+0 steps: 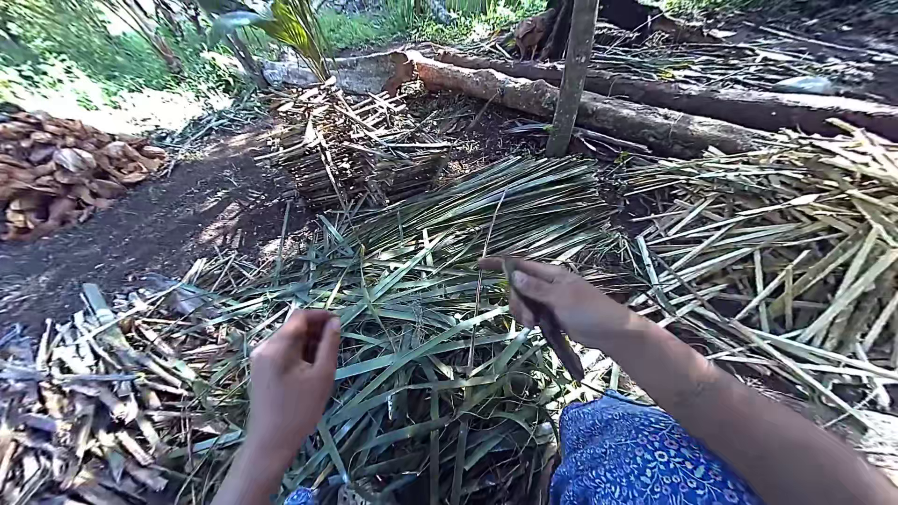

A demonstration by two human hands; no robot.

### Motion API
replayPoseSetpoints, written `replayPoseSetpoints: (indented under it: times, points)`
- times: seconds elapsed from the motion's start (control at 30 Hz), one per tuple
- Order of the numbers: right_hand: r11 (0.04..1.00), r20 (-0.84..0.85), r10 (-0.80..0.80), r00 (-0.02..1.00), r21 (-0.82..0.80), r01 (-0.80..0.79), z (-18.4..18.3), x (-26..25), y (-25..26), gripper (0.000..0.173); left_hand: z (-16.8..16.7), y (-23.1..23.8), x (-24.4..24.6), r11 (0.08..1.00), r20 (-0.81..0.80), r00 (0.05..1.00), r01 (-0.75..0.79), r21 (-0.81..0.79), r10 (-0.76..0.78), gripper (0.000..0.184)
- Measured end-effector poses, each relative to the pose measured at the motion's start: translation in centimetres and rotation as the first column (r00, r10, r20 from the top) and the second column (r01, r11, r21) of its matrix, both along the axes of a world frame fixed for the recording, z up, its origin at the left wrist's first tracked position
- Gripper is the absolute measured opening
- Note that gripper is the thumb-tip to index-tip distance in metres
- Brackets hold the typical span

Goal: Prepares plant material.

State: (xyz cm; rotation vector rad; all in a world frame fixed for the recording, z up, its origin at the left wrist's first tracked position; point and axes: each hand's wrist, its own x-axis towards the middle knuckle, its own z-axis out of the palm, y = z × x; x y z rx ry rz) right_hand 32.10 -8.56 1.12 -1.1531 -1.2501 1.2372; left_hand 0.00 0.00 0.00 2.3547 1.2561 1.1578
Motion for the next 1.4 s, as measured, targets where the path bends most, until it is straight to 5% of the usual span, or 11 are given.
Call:
replayPoseSetpoints:
  times: [0.27,0.9,1.2,1.4]
  points:
    - [0.994,-0.159,0.099,0.982,0.057,-0.091,0.2,-3.6,-0.6,0.040,-1.4,-3.0,4.3,0.951,0.087,0.949,0.294,0.092,-0.302,0.024]
    - [0.893,-0.225,-0.244,0.943,0.327,0.309,0.7,1.2,-2.1,0.037,-1.8,-1.0,0.0,0.933,-0.052,0.950,0.312,0.179,-0.308,0.025]
    - [0.754,-0.345,-0.469,0.813,0.323,0.572,1.0,5.5,-3.1,0.042,-4.3,5.6,-8.0,0.992,-0.196,0.972,-0.127,0.017,0.128,0.043]
    - [0.673,-0.430,-0.545,0.720,0.287,0.681,0.4,7.9,-3.5,0.046,-9.4,9.8,-15.8,0.847,-0.309,0.855,-0.488,-0.211,0.416,0.041]
